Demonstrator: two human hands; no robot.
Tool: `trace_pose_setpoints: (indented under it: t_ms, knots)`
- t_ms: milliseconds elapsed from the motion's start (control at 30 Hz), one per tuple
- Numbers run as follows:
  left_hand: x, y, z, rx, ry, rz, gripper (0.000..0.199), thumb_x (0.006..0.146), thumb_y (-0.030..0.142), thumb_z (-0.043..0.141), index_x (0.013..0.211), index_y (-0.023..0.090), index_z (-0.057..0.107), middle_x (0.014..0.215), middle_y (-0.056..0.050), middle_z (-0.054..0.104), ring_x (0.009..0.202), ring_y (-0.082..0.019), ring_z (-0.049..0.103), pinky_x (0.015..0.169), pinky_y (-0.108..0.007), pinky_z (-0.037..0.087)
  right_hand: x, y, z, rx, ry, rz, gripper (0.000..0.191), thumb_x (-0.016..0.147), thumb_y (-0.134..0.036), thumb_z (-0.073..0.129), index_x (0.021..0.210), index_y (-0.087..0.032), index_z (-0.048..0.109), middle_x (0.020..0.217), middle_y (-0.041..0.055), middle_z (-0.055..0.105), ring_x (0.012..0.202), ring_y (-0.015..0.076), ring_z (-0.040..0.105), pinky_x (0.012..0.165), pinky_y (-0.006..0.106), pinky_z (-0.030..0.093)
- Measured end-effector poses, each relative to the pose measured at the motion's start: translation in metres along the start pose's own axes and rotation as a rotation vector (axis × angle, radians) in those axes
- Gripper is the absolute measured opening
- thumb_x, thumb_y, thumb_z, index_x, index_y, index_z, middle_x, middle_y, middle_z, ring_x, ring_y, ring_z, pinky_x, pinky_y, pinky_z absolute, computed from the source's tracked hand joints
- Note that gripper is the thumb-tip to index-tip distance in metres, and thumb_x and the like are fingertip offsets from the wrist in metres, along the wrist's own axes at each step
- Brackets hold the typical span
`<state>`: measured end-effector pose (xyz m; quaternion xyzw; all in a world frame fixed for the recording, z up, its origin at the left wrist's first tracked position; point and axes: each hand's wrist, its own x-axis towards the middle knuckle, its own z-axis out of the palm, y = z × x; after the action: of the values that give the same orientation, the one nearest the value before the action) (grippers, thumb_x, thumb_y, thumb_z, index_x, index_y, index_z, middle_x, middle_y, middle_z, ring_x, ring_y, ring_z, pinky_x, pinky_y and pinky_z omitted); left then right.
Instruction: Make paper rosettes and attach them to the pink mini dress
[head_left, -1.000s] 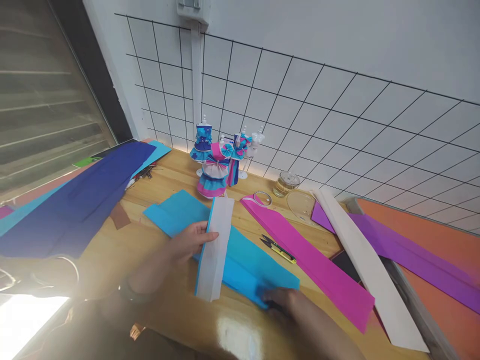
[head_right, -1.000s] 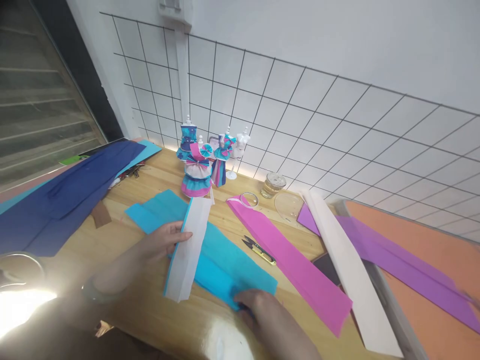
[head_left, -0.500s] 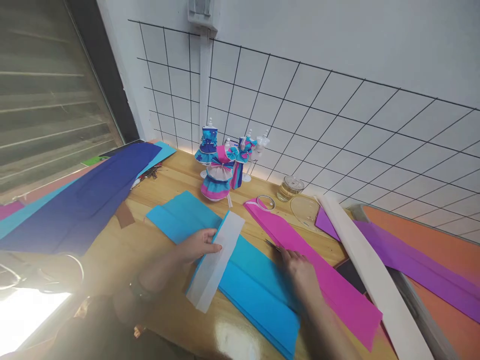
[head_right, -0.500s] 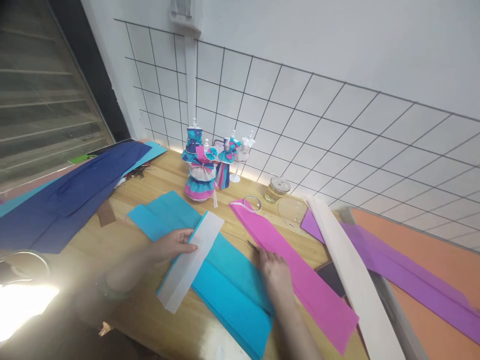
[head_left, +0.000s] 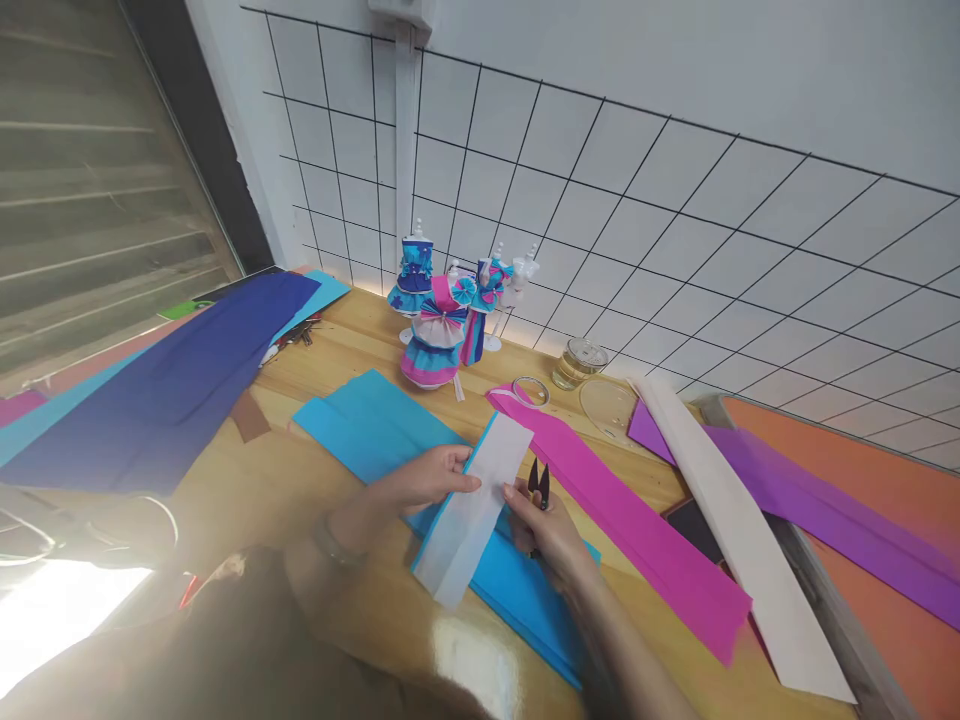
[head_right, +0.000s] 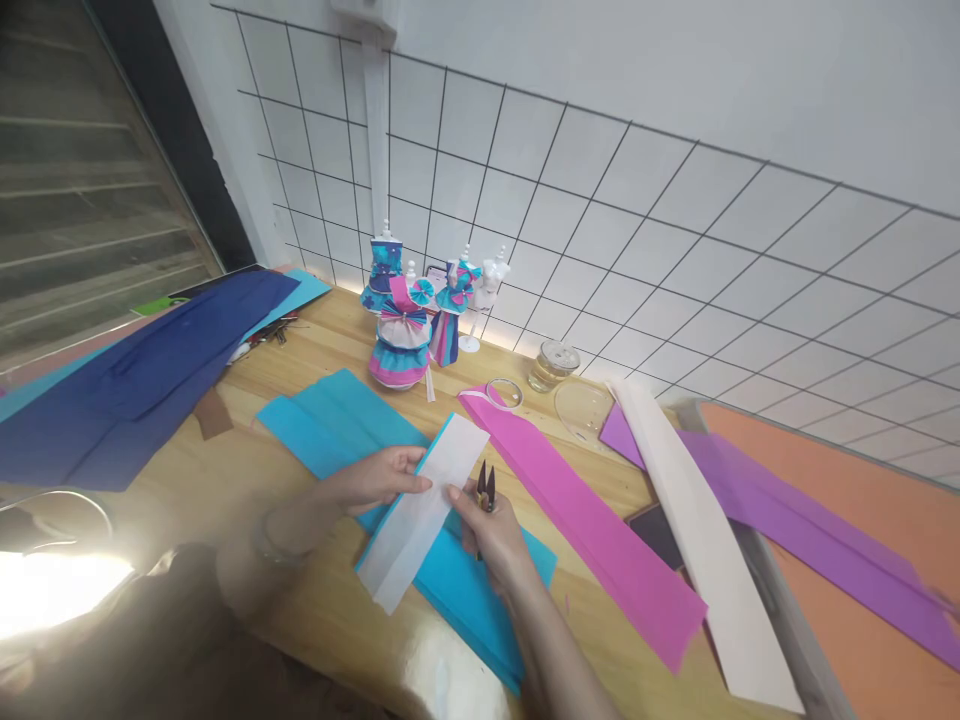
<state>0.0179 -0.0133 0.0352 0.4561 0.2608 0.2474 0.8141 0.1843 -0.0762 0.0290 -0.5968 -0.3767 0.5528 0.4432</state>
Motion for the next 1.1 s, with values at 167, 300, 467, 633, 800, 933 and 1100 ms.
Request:
trace_pose_setpoints:
  t_ms: [167,300,467,633,800,933,1100]
  knots:
    - [0.009,-0.006,0.002,0.136,0.049,-0.075,0.033,0.065,0.030,0.065,0.094,0.015,0.056,0.065,-0.001,0.061,0.056,-0.011,0.055,0.047,-0.018,0.036,0.017,0.008,-0.004,-0.032,0.052,0.014,0.046,0.060,-0.048,0.066,0.040,-0.019,0.036,0.027,-0.0064,0.034,0.027,0.0063,0.029,0.030,0.022,0.019]
    - [0.011,-0.014,-0.006,0.173,0.108,-0.152,0.045,0.061,0.031,0.068,0.100,0.017,0.051,0.059,0.003,0.056,0.050,-0.008,0.051,0.043,-0.016,0.032,0.022,0.012,-0.014,-0.040,0.094,-0.027,0.041,0.060,-0.047,0.066,0.045,-0.019,0.039,0.029,-0.0072,0.036,0.028,0.0062,0.028,0.031,0.021,0.018]
    - [0.011,-0.018,-0.009,0.179,0.090,-0.179,0.045,0.059,0.034,0.069,0.097,0.016,0.052,0.071,-0.002,0.061,0.059,-0.011,0.056,0.049,-0.019,0.037,0.023,0.015,-0.018,-0.022,0.096,-0.020,0.039,0.060,-0.046,0.066,0.050,-0.018,0.041,0.031,-0.0083,0.035,0.030,0.0059,0.027,0.033,0.021,0.018]
    - [0.011,-0.015,-0.009,0.233,0.115,-0.190,0.046,0.058,0.035,0.068,0.097,0.016,0.051,0.073,-0.002,0.061,0.062,-0.012,0.055,0.049,-0.019,0.036,0.025,0.010,-0.021,-0.004,0.101,-0.031,0.034,0.063,-0.044,0.065,0.055,-0.018,0.044,0.036,-0.0087,0.036,0.033,0.0059,0.028,0.034,0.020,0.018]
    - [0.008,-0.013,-0.008,0.264,0.049,-0.173,0.046,0.057,0.034,0.070,0.097,0.018,0.054,0.085,-0.003,0.063,0.072,-0.014,0.056,0.054,-0.020,0.037,0.025,0.008,-0.020,0.001,0.147,-0.056,0.036,0.063,-0.044,0.065,0.053,-0.019,0.041,0.035,-0.0085,0.035,0.033,0.0065,0.028,0.034,0.021,0.019]
    - [0.012,-0.007,-0.002,0.243,0.062,-0.047,0.040,0.064,0.039,0.065,0.097,0.018,0.057,0.094,-0.004,0.062,0.079,-0.015,0.056,0.055,-0.019,0.036,0.020,0.006,-0.011,-0.033,0.090,-0.036,0.041,0.061,-0.047,0.065,0.048,-0.020,0.037,0.033,-0.0085,0.033,0.031,0.0058,0.026,0.034,0.021,0.017]
    - [0.026,0.000,0.007,0.030,0.122,0.102,0.040,0.058,0.035,0.070,0.090,0.012,0.061,0.088,-0.008,0.065,0.080,-0.018,0.058,0.069,-0.027,0.042,0.012,0.003,0.001,-0.087,-0.019,-0.095,0.036,0.059,-0.046,0.066,0.053,-0.016,0.047,0.042,-0.0066,0.038,0.038,0.0056,0.027,0.039,0.021,0.021]
